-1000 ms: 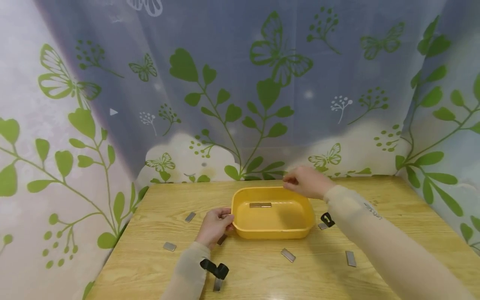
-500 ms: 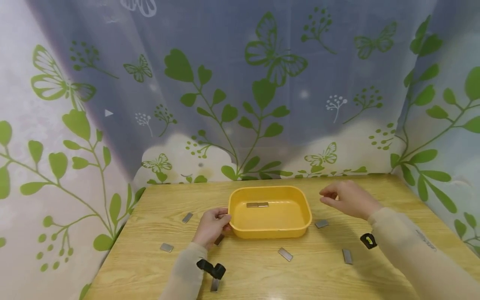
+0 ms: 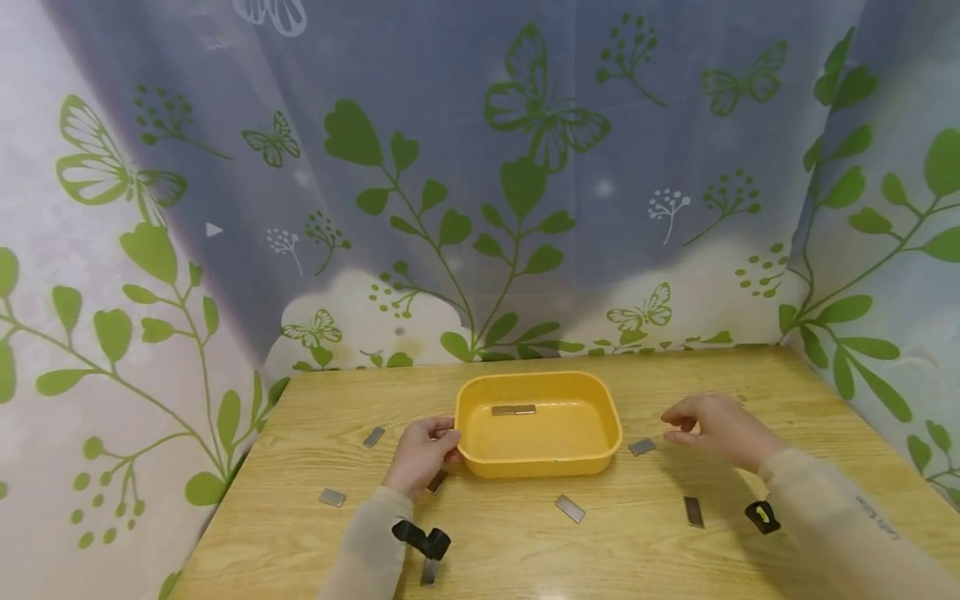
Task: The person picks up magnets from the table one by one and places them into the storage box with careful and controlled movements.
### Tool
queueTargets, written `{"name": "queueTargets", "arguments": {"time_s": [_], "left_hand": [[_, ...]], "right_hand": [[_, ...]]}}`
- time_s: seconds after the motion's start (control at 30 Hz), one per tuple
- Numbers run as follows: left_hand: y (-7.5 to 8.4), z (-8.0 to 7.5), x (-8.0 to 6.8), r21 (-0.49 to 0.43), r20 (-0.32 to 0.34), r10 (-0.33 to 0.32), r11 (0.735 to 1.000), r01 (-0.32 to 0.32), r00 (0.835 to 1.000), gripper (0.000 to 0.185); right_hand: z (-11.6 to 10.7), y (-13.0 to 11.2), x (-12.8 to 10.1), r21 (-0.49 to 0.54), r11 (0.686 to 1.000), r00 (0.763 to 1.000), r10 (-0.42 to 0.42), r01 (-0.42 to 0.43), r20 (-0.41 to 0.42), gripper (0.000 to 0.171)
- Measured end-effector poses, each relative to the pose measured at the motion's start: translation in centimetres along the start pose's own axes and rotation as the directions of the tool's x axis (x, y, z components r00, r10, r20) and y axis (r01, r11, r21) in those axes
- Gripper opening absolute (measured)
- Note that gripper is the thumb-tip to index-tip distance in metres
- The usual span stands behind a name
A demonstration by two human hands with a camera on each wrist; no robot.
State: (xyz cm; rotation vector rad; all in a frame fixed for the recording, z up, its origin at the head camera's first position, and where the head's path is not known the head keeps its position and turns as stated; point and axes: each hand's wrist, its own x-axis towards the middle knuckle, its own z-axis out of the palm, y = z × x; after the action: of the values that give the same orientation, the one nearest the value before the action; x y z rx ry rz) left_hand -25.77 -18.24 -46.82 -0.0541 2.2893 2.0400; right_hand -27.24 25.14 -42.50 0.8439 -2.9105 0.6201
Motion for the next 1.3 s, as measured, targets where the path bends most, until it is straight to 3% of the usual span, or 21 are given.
{"name": "queueTargets", "arguments": {"time_s": [0.3, 0.63, 1.03, 1.3], "left_hand": [[0.2, -0.2, -0.1, -0.006, 0.011, -0.015, 1.0, 0.015, 1.0, 0.033], [0.1, 0.1, -0.1, 0.003, -0.006, 0.004, 1.0, -0.003, 1.0, 0.032], [0.1, -0.1, -0.2, 0.012, -0.002, -0.004, 1.0, 0.004, 1.0, 0.032], [0.6, -0.1, -0.5, 0.005, 0.013, -0.003, 1.0, 0.003, 1.0, 0.033]], "right_hand": [[1.2, 1.0, 0.4, 0.004, 0.999, 0.999, -0.036, 0.035, 0.041, 0.036], [2.0, 1.5, 1.2, 0.025, 0.999, 0.996, -0.033, 0.031, 0.088, 0.03], [4.0, 2.1, 3.2, 0.028, 0.987, 0.976, -0.163, 0.161, 0.146, 0.016], [4.5, 2.1, 3.7, 0.022, 0.98, 0.973, -0.198, 0.197, 0.121, 0.011]]}}
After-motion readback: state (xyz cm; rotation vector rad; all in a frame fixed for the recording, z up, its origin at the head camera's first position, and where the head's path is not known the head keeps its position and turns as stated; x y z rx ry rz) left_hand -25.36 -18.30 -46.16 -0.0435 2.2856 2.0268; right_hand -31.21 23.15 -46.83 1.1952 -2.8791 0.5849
